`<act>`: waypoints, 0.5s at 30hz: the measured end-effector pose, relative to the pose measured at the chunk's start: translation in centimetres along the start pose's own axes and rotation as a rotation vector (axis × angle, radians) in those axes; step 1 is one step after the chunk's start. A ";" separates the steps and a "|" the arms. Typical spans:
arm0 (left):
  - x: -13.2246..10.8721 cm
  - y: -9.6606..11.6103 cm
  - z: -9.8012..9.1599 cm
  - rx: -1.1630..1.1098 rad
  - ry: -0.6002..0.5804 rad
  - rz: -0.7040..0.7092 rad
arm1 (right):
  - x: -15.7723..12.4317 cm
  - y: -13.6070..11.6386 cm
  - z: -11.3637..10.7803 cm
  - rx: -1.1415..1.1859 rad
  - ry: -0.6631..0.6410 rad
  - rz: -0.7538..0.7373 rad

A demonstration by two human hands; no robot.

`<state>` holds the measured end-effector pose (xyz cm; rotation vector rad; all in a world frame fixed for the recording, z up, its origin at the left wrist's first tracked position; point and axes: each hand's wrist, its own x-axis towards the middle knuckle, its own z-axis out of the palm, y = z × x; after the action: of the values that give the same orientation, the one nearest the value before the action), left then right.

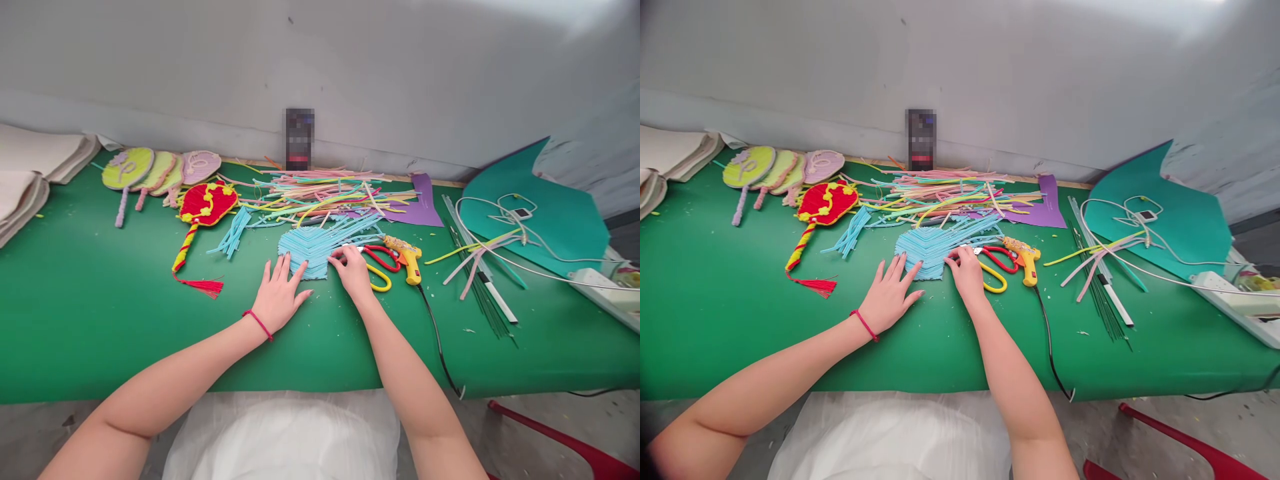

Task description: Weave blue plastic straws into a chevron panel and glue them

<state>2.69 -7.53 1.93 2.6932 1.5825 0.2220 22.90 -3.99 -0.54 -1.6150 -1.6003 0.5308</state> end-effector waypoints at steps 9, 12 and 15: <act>0.2 -0.2 -0.3 -0.019 0.044 0.011 | -0.1 -0.8 -0.4 0.032 0.036 0.016; 0.9 -1.2 -0.5 -0.025 0.116 -0.020 | -0.1 -0.9 -1.1 0.070 0.093 0.044; 1.9 -2.8 -0.4 -0.027 0.167 -0.085 | -0.1 -0.8 -1.6 0.101 0.135 0.089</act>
<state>1.14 -4.59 2.31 2.6410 1.7186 0.4743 23.59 -4.54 1.05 -1.6167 -1.3867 0.5291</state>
